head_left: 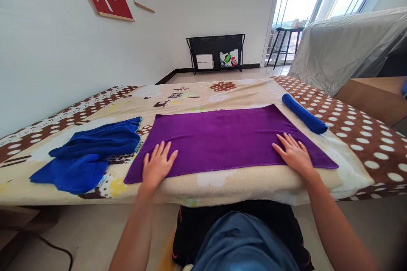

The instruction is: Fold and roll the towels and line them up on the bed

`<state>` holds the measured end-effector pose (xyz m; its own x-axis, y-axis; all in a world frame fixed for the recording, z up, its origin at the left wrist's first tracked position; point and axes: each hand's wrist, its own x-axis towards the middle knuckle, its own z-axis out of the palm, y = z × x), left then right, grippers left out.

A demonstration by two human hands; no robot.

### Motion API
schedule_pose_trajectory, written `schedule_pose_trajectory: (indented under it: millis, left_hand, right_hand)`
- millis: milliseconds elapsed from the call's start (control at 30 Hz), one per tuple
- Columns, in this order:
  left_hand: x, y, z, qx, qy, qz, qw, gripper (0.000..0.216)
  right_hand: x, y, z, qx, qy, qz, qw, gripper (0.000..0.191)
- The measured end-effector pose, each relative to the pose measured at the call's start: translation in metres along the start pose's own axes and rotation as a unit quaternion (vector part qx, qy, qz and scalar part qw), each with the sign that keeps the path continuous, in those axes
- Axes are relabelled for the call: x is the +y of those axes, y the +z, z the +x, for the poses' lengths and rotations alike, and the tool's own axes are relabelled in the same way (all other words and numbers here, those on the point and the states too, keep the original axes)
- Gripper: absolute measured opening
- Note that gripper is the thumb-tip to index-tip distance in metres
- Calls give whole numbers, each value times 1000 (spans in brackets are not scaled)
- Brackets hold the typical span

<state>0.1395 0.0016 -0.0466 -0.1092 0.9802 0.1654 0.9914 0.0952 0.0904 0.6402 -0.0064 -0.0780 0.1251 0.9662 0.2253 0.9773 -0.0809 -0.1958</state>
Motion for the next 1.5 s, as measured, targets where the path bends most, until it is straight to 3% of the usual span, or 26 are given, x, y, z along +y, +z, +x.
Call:
schedule_pose_trajectory:
  millis: [67, 133, 233, 333, 433, 533, 600, 667, 767, 867, 1033, 1167, 1267, 1333, 1400, 1500]
  left_hand:
    - [-36, 0, -9, 19, -45, 21, 999, 68]
    - [-56, -2, -18, 20, -64, 32, 997, 69]
    - [-53, -9, -23, -15, -92, 46, 995, 70]
    - [-15, -18, -14, -71, -58, 50, 995, 69]
    - [45, -21, 12, -121, 93, 18, 988, 69]
    - [113, -12, 48, -158, 230, -10, 960, 68]
    - [150, -1, 71, -170, 264, -18, 949, 64]
    - [170, 11, 88, -164, 275, -22, 947, 61]
    - [156, 23, 102, -129, 259, -28, 957, 60]
    - [100, 24, 109, -92, 198, -24, 976, 63]
    - [-9, 10, 112, -59, 71, -3, 996, 63]
    - [-51, 5, 112, -55, 19, 5, 998, 63]
    - [-47, 5, 118, -69, -6, 4, 998, 67]
    - [-29, 7, 126, -78, -7, 1, 997, 71]
    - [4, 11, 135, -89, 26, -7, 996, 71]
    - [72, 21, 148, -101, 111, -24, 988, 68]
  right_hand:
    - [34, 0, -8, 20, 27, -25, 999, 68]
    - [55, 0, -13, 26, 38, -37, 998, 68]
    - [59, -2, -10, -3, 56, -19, 998, 73]
    - [26, -3, 5, -40, 39, 9, 998, 75]
    - [-37, 4, 29, -73, -61, 40, 995, 68]
    - [-112, 17, 57, -99, -176, 80, 976, 56]
    - [-152, 24, 73, -94, -219, 100, 966, 51]
    - [-173, 29, 86, -75, -233, 110, 963, 47]
    - [-162, 32, 100, -46, -219, 114, 968, 45]
    - [-112, 30, 113, -34, -172, 107, 979, 48]
    - [-6, 18, 123, -37, -65, 86, 993, 52]
    - [47, 9, 119, -41, -17, 69, 997, 58]
    - [47, 11, 123, -42, -5, 57, 997, 59]
    - [27, 15, 132, -42, -13, 56, 997, 58]
    - [-8, 22, 143, -41, -43, 62, 996, 55]
    - [-81, 36, 159, -33, -113, 79, 990, 49]
